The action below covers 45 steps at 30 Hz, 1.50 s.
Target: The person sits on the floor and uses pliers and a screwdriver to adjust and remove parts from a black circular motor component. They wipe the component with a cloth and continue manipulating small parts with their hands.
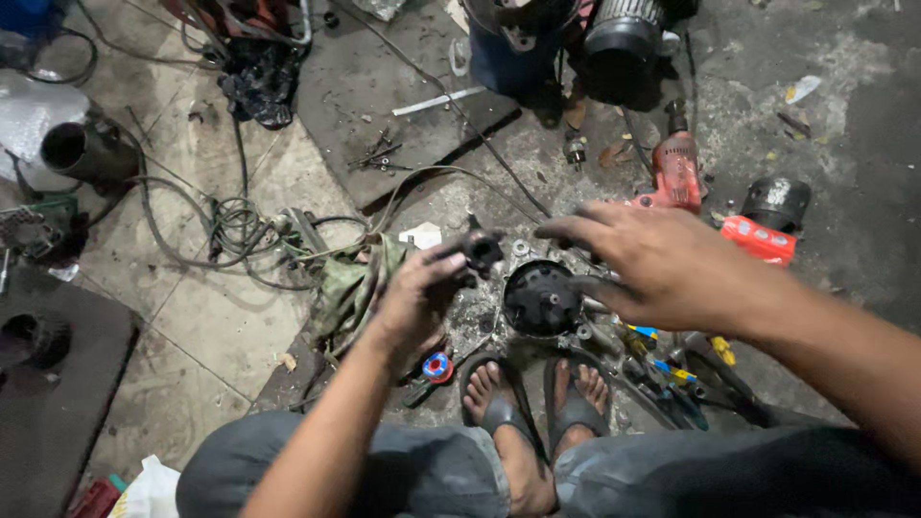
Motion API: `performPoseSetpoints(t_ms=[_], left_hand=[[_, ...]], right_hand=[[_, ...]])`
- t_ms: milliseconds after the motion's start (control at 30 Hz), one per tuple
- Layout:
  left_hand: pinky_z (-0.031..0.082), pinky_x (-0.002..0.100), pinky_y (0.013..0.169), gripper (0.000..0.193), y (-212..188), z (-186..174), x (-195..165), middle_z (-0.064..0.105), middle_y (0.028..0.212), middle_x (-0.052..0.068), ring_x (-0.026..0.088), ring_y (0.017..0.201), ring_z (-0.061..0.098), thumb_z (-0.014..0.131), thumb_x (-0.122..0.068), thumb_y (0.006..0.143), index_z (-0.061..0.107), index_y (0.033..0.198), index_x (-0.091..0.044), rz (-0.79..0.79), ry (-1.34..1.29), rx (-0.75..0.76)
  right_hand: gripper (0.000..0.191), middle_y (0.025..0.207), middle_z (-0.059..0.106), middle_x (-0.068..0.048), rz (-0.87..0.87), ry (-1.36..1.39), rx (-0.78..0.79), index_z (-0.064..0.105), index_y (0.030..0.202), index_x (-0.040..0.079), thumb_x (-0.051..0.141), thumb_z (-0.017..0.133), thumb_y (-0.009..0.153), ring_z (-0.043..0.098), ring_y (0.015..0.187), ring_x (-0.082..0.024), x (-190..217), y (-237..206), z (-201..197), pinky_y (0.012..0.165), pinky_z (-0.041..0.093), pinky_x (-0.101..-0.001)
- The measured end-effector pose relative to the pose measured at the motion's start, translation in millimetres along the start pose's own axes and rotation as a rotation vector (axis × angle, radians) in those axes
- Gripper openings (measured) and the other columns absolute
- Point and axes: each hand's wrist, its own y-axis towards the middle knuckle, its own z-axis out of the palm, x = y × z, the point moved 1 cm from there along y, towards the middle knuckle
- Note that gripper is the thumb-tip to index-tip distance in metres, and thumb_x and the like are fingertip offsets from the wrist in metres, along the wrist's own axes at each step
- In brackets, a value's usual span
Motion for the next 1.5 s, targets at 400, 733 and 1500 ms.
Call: performPoseSetpoints(t_ms=[400,733,1500], left_hand=[[0.05,0.036,0.102,0.04,-10.1,6.6,44.6,0.07,0.124,0.013,0.021,0.112,0.066,0.063,-0.014,0.101,0.061,0.135,0.007,0.117,-0.268,0.076],[0.052,0.036,0.1,0.039,-7.8,-9.9,52.0,0.072,0.12,0.013,0.021,0.108,0.068,0.065,-0.015,0.098,0.063,0.131,0.005,0.093,-0.353,-0.016],[0.053,0.029,0.096,0.038,-11.7,-53.6,22.1,0.073,0.111,0.007,0.016,0.102,0.069,0.078,-0.01,0.085,0.068,0.121,0.0,0.354,0.089,-0.347]], right_hand=[[0.072,0.119,0.062,-0.017,-0.289,0.088,-0.217,0.053,0.137,0.02,0.03,0.081,0.071,0.068,0.094,-0.04,31.1,44.8,13.9,0.076,0.056,-0.0496],[0.088,0.126,0.058,-0.018,-0.214,0.073,-0.137,0.043,0.155,0.029,0.028,0.077,0.074,0.068,0.097,-0.041,39.0,54.8,18.3,0.077,0.056,-0.0505],[0.08,0.119,0.068,-0.016,-0.282,0.265,-0.092,0.045,0.15,0.017,0.027,0.077,0.077,0.066,0.106,-0.038,23.8,61.5,32.0,0.087,0.052,-0.0484]])
